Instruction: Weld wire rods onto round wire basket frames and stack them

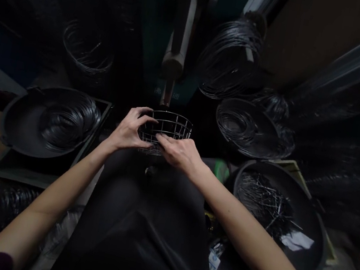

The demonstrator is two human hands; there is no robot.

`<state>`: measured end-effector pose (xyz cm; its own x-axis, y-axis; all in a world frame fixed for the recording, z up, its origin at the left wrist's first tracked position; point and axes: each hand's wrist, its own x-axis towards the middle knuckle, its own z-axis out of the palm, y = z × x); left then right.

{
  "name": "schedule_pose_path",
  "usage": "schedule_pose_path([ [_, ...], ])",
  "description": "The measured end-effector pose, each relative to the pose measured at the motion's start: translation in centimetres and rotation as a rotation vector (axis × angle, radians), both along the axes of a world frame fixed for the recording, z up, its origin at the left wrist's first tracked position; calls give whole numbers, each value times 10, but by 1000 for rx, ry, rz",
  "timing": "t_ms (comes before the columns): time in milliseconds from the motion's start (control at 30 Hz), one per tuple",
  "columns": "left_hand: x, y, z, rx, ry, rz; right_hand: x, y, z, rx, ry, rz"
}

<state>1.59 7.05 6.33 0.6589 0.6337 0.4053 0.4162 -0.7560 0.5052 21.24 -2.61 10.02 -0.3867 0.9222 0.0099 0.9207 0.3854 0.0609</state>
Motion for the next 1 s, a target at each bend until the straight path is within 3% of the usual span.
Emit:
schedule_pose_path([
  [300, 9, 20, 8, 14, -57, -39, 10, 20, 17, 82, -24, 54],
  [533, 7, 18, 6, -54, -64, 7, 14, 24, 10, 91, -2, 59],
  [800, 15, 47, 13, -23, -60, 13, 15, 48, 16, 89, -26, -27],
  [1000, 15, 52, 13, -41, -33, 0, 15, 48, 15, 72, 61, -54],
])
